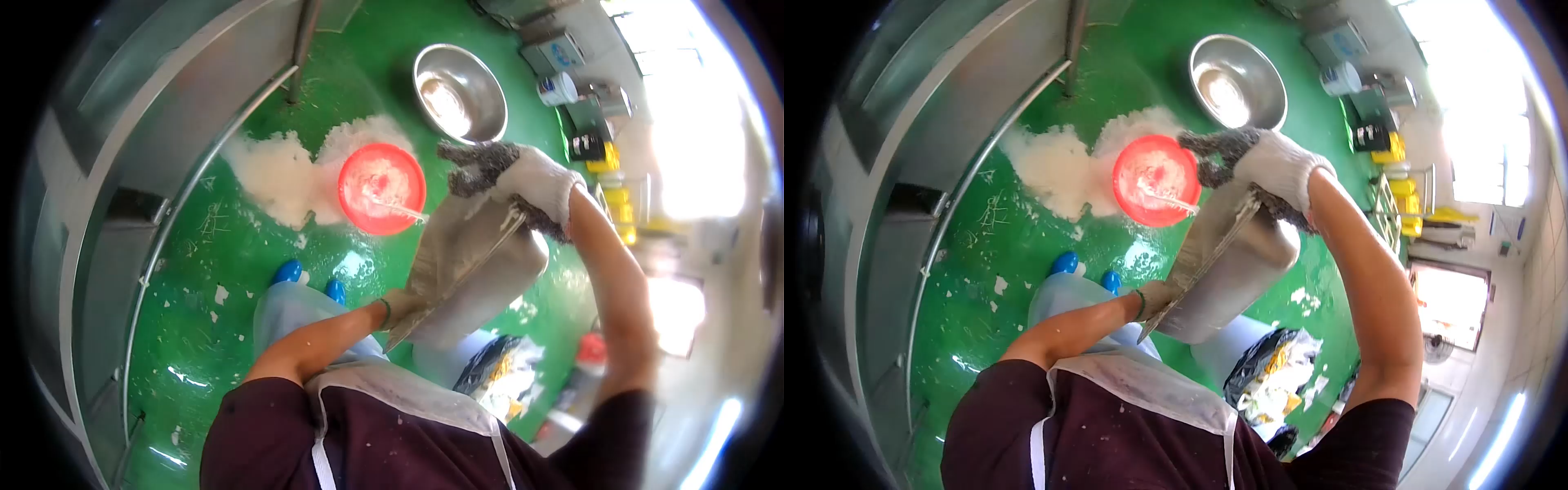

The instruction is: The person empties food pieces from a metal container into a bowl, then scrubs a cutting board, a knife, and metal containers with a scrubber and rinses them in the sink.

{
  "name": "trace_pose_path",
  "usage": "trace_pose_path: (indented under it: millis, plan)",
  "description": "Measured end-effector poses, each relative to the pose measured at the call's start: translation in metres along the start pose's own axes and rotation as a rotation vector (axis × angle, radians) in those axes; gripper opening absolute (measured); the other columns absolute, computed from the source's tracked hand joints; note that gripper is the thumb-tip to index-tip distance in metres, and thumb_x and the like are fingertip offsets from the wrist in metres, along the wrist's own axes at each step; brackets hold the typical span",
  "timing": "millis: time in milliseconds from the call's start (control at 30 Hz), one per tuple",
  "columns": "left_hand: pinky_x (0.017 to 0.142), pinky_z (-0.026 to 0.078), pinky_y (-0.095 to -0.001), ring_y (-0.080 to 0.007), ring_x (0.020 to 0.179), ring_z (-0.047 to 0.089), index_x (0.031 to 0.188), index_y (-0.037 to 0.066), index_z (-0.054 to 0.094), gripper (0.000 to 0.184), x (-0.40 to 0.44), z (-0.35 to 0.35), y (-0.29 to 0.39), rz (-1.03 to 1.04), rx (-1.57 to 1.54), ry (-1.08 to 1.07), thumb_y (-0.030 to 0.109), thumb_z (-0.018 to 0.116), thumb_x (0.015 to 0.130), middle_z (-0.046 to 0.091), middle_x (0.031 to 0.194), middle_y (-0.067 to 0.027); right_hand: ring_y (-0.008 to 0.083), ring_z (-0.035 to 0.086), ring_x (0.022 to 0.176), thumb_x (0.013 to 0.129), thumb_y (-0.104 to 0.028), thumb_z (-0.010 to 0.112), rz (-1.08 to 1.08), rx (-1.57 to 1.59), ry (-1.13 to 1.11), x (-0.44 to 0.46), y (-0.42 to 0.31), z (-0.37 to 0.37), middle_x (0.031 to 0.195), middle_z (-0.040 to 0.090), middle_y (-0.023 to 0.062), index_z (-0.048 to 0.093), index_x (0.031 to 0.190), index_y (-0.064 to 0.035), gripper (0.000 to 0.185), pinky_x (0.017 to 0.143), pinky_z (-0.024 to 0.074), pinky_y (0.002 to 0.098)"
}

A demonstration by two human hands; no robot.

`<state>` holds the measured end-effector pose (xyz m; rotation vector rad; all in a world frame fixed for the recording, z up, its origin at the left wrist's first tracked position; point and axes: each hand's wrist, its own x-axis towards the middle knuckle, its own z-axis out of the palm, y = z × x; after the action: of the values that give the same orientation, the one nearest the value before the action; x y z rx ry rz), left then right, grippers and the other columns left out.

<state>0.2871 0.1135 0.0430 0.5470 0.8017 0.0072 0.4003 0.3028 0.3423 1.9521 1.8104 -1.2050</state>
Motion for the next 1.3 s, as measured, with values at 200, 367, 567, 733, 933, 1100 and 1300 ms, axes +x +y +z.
trace_pose_path:
  millis: [200, 367, 567, 733, 933, 1100, 1300]
  plan:
    - [0.068, 0.053, -0.035, -0.0191, 0.077, 0.065, 0.101, -0.007, 0.071, 0.04, 0.007, 0.006, -0.025, -0.003, 0.155, 0.248, 0.029, 0.075, 0.082, 0.071, 0.091, -0.0113, 0.0115, 0.063, 0.103, 0.071, 0.009, 0.056, 0.016, 0.435, 0.012, -0.057, 0.064, 0.014, 0.121, 0.068, 0.0064, 0.056, 0.14, -0.0069, 0.071, 0.092, 0.0498, 0.0245]
    - [0.071, 0.055, -0.0394, -0.0287, 0.079, 0.07, 0.105, -0.008, 0.069, 0.053, 0.003, -0.043, -0.061, 0.019, 0.319, 0.754, 0.035, 0.076, 0.076, 0.071, 0.093, -0.0213, 0.0101, 0.061, 0.1, 0.071, 0.007, 0.059, -0.175, 0.668, -0.148, -0.068, 0.143, 0.053, 0.118, 0.069, 0.0021, 0.056, 0.142, -0.0105, 0.073, 0.093, 0.0493, 0.0263]
    - [0.075, 0.052, -0.0445, -0.038, 0.082, 0.068, 0.097, -0.005, 0.067, 0.046, -0.112, -0.105, -0.087, 0.152, 0.248, 1.274, 0.036, 0.066, 0.075, 0.069, 0.09, -0.0257, 0.0196, 0.067, 0.107, 0.065, 0.015, 0.05, -0.216, 0.791, -0.206, -0.028, 0.123, 0.14, 0.128, 0.066, 0.0118, 0.057, 0.135, 0.0007, 0.072, 0.099, 0.0504, 0.0315]
    - [0.066, 0.05, -0.0413, -0.0291, 0.07, 0.064, 0.095, -0.002, 0.067, 0.039, -0.236, -0.111, -0.151, 0.211, -0.013, 1.475, 0.031, 0.066, 0.074, 0.067, 0.079, -0.0201, 0.017, 0.063, 0.114, 0.07, 0.013, 0.058, -0.431, 0.685, -0.34, 0.032, 0.081, 0.241, 0.123, 0.067, 0.0109, 0.057, 0.125, 0.0022, 0.056, 0.096, 0.0489, 0.0298]
    - [0.068, 0.052, -0.0334, -0.0191, 0.075, 0.065, 0.104, 0.0, 0.07, 0.03, -0.337, -0.105, -0.26, 0.298, -0.616, 1.537, 0.016, 0.066, 0.079, 0.069, 0.085, -0.0102, 0.014, 0.066, 0.071, 0.07, 0.004, 0.07, -0.254, 0.589, -0.525, 0.01, -0.057, 0.296, 0.096, 0.07, 0.0071, 0.055, 0.124, -0.0031, 0.057, 0.059, 0.0548, 0.0277]
    - [0.07, 0.052, -0.034, -0.0207, 0.076, 0.066, 0.11, 0.002, 0.069, 0.03, -0.397, -0.122, -0.351, 0.195, -0.551, 1.809, 0.01, 0.062, 0.081, 0.069, 0.089, -0.0101, 0.014, 0.054, 0.048, 0.069, 0.002, 0.071, -0.245, 0.302, -0.532, 0.041, -0.122, 0.359, 0.078, 0.061, 0.0061, 0.053, 0.124, -0.0011, 0.058, 0.042, 0.0454, 0.0302]
    - [0.064, 0.053, -0.0353, -0.0247, 0.075, 0.066, 0.114, 0.0, 0.065, 0.028, -0.466, -0.167, -0.445, 0.441, -1.44, 1.898, 0.004, 0.055, 0.087, 0.068, 0.088, -0.0118, 0.0204, 0.057, 0.055, 0.065, 0.013, 0.069, -0.247, 0.518, -0.605, 0.03, -0.214, 0.401, 0.089, 0.06, 0.0125, 0.049, 0.114, -0.0021, 0.055, 0.043, 0.0491, 0.035]
